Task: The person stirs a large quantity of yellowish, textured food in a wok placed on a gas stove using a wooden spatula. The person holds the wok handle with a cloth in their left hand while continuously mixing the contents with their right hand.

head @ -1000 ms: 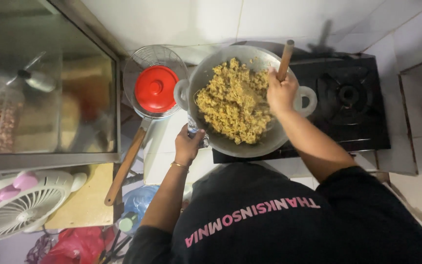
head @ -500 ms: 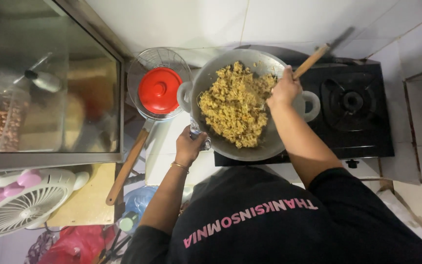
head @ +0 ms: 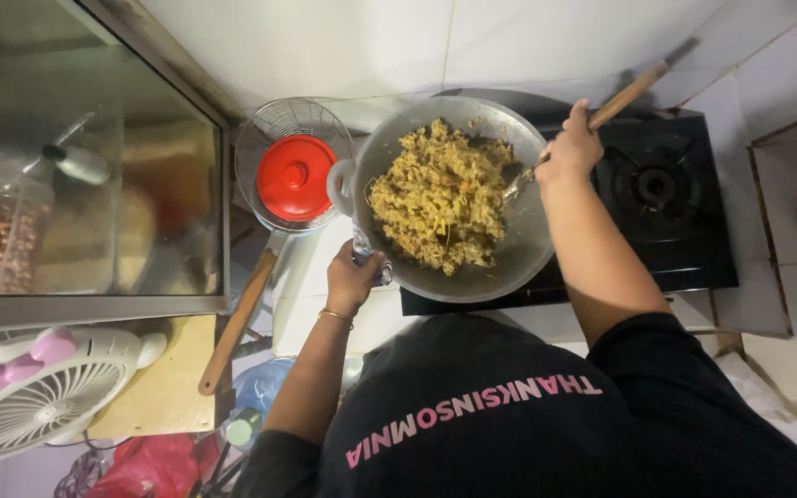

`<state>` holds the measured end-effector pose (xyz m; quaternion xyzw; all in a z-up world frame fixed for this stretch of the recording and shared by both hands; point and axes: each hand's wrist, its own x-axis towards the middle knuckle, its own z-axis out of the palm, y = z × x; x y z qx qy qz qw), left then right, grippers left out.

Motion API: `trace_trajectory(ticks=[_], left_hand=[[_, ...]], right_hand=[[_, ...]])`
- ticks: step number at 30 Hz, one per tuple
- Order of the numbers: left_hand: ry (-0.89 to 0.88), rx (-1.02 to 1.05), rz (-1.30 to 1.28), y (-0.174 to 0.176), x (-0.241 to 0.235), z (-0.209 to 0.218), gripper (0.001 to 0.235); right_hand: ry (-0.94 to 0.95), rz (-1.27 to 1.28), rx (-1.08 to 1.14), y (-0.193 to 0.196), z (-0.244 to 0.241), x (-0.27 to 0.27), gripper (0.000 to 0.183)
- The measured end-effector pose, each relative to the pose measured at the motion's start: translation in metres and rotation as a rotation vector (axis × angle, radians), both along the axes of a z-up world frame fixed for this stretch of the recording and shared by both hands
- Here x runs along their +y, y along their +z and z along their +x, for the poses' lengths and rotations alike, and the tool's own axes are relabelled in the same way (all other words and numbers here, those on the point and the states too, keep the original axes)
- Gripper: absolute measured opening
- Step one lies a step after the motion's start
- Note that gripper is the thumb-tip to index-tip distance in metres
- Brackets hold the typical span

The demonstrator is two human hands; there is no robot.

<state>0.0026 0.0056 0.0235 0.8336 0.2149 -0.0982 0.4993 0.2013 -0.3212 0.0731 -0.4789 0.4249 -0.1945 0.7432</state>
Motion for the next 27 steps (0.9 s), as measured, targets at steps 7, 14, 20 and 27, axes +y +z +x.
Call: trace_trajectory(ticks=[7, 14, 20, 27], left_hand=[[-0.009, -0.004, 0.009, 0.006, -0.003, -0.002, 0.065], [0.025, 0.0, -0.001, 0.013, -0.007, -0.001, 0.051], [0.053, -0.005, -0.01, 0.011, -0.007, -0.001, 0.037], [0.053, -0.036, 0.006, 0.002, -0.006, 0.0, 0.035]], right_hand=[[-0.005, 0.063, -0.096, 0.003, 0.007, -0.037, 0.041], [0.038, 0.162, -0.021, 0.025, 0.001, -0.047, 0.047], [0.023, 0.225, -0.06, 0.066, -0.021, -0.045, 0.043], [0.202, 0.11, -0.224, 0.092, -0.034, -0.04, 0.044]])
